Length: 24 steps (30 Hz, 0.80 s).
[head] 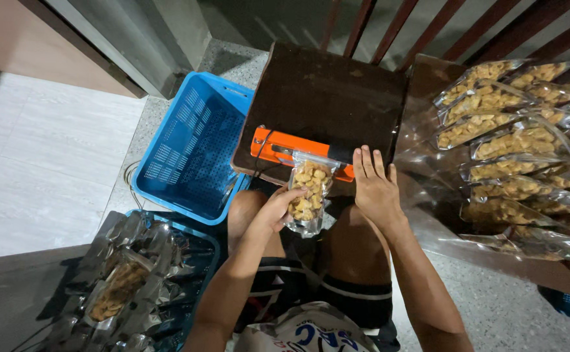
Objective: The person sits on the floor and repeatedly places small transparent bags of snacks into an orange handheld heat sealer to seal them. After sealing, the person places the finished bags into a blue plastic basket. The process is repeated continuously throughout the clip.
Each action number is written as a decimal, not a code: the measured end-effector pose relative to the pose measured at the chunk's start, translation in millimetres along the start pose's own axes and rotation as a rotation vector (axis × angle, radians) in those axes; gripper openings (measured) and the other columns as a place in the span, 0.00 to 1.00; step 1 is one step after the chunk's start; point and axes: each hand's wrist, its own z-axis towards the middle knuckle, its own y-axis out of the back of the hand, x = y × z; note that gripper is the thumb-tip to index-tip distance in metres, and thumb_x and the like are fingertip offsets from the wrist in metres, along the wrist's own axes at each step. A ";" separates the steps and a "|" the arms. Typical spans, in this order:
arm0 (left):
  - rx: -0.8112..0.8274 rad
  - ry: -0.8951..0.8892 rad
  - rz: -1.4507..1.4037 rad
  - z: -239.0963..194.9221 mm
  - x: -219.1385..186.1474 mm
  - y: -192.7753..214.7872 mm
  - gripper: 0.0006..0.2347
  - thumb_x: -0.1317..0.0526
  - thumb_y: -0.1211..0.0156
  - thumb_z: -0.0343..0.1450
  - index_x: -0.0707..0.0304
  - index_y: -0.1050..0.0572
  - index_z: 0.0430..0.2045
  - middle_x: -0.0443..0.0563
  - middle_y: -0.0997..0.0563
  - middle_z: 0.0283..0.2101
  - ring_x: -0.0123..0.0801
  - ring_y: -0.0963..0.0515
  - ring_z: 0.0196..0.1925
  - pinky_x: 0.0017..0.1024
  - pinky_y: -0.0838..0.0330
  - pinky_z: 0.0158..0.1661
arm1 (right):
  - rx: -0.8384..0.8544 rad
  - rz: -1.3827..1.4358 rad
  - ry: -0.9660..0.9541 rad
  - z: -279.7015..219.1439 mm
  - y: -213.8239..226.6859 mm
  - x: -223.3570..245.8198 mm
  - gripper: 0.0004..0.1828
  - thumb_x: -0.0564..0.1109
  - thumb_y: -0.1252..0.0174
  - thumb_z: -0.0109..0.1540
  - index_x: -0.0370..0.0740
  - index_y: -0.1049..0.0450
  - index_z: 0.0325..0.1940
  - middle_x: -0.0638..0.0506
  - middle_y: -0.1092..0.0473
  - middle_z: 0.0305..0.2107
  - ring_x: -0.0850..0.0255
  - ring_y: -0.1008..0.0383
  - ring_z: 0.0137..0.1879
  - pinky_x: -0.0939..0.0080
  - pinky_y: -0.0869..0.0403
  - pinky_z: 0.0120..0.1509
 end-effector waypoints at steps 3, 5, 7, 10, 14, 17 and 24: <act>-0.003 -0.005 0.016 -1.5 -2.2 0.3 0.20 0.59 0.39 0.71 0.72 0.28 0.56 0.56 0.15 0.42 0.28 0.14 0.30 0.16 0.37 0.12 | 0.022 0.034 -0.021 -1.8 -2.7 -0.1 0.35 0.41 0.53 0.61 0.36 0.40 0.75 0.42 0.40 0.72 0.44 0.39 0.74 0.29 0.38 0.69; 0.011 -0.005 -0.020 -4.2 -1.0 -0.1 0.20 0.60 0.40 0.72 0.74 0.29 0.58 0.57 0.15 0.44 0.29 0.13 0.33 0.18 0.31 0.17 | 0.036 -0.017 -0.006 -2.4 -3.7 -0.8 0.36 0.41 0.54 0.61 0.37 0.41 0.76 0.43 0.41 0.72 0.46 0.39 0.75 0.30 0.38 0.71; 0.034 -0.001 -0.096 -3.9 -1.6 -1.0 0.21 0.62 0.43 0.72 0.74 0.31 0.60 0.58 0.15 0.48 0.32 0.11 0.39 0.21 0.20 0.27 | 0.047 -0.040 0.003 -1.9 -3.8 -2.2 0.36 0.41 0.54 0.62 0.37 0.41 0.76 0.43 0.41 0.72 0.47 0.39 0.75 0.30 0.38 0.72; 0.073 -0.009 -0.147 -2.9 -0.8 0.2 0.20 0.63 0.44 0.72 0.74 0.32 0.60 0.59 0.17 0.51 0.35 0.12 0.45 0.25 0.14 0.39 | 0.058 -0.047 0.016 0.2 -4.7 -2.9 0.35 0.42 0.54 0.62 0.36 0.42 0.76 0.41 0.42 0.72 0.46 0.38 0.74 0.29 0.39 0.72; 0.083 -0.034 -0.010 -3.1 2.0 5.3 0.20 0.60 0.44 0.74 0.75 0.30 0.59 0.63 0.18 0.50 0.36 0.17 0.39 0.27 0.32 0.29 | 0.063 -0.082 0.015 -1.9 -9.0 -2.6 0.37 0.42 0.54 0.61 0.36 0.43 0.76 0.41 0.43 0.73 0.47 0.36 0.73 0.30 0.40 0.72; 0.099 -0.031 -0.104 -1.5 2.2 3.2 0.21 0.62 0.43 0.73 0.76 0.32 0.59 0.63 0.18 0.51 0.42 0.15 0.48 0.33 0.18 0.45 | 0.069 -0.113 0.013 -2.4 -13.2 -4.5 0.37 0.43 0.54 0.61 0.36 0.43 0.77 0.42 0.43 0.73 0.48 0.35 0.73 0.30 0.39 0.72; 0.090 -0.039 -0.032 -4.7 -0.6 2.6 0.21 0.60 0.41 0.72 0.72 0.30 0.58 0.60 0.16 0.47 0.30 0.15 0.36 0.18 0.30 0.22 | 0.033 -0.124 0.009 -4.2 -20.6 -4.3 0.36 0.44 0.53 0.63 0.37 0.43 0.77 0.43 0.44 0.73 0.49 0.36 0.73 0.29 0.38 0.71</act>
